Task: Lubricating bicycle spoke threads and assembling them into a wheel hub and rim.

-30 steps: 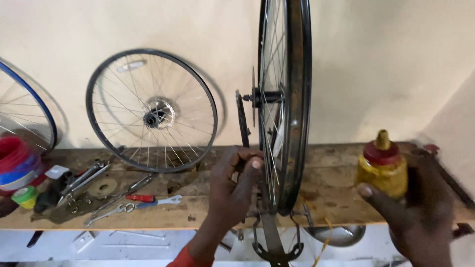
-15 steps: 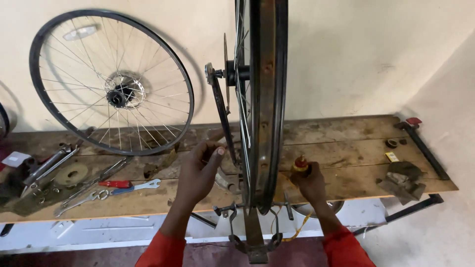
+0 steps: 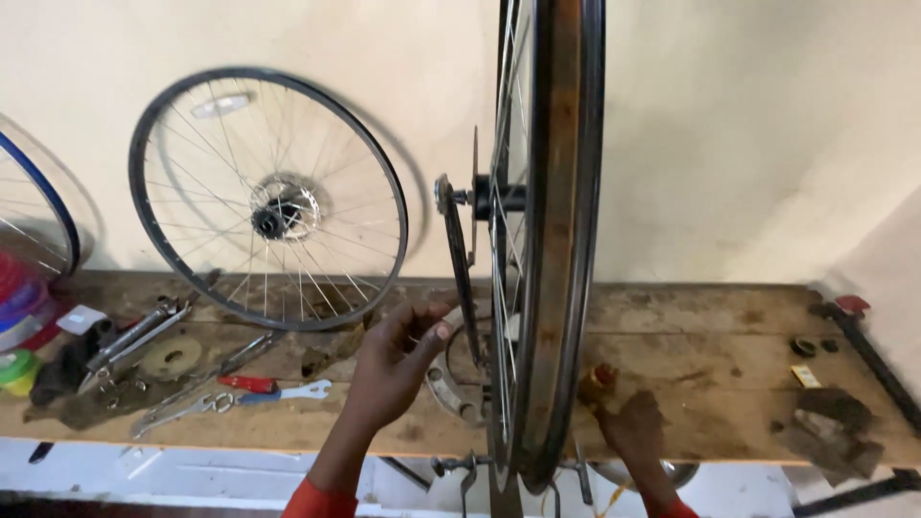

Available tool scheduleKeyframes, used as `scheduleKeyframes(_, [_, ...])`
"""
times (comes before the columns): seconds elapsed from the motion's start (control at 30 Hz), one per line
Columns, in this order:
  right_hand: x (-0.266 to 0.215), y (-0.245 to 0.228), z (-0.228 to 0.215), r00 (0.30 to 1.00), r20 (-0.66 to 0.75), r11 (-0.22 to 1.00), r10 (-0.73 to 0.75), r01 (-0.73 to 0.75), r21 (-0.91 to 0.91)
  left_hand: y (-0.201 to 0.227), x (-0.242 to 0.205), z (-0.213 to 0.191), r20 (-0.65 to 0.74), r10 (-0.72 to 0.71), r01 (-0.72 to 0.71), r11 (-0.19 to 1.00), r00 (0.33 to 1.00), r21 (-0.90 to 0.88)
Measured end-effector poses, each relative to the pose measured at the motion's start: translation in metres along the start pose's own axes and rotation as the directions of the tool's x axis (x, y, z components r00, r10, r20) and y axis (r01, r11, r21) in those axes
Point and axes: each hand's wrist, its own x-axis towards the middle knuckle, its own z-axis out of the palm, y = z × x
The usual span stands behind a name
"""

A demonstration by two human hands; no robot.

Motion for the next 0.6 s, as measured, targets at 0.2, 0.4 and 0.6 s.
scheduleKeyframes(0.2, [-0.085,-0.098,-0.127,0.95,-0.011,0.95,-0.311,0.31,-0.036,0.046,0.025,0.002,0.133,0.245,-0.269,0.938,0.96,0.219])
scheduleKeyframes(0.4, [-0.084,-0.224,-0.223,0.197,-0.208,0.265,-0.958,0.888,-0.376,0.067,0.045,0.049,0.028,-0.162,0.164,0.983,0.986,-0.082])
scheduleKeyframes(0.6, [-0.039,-0.273,-0.235,0.026,0.264,-0.076,-0.964,0.925,-0.371,0.029,0.056,0.073,0.03,-0.325,0.323,0.917,0.945,-0.234])
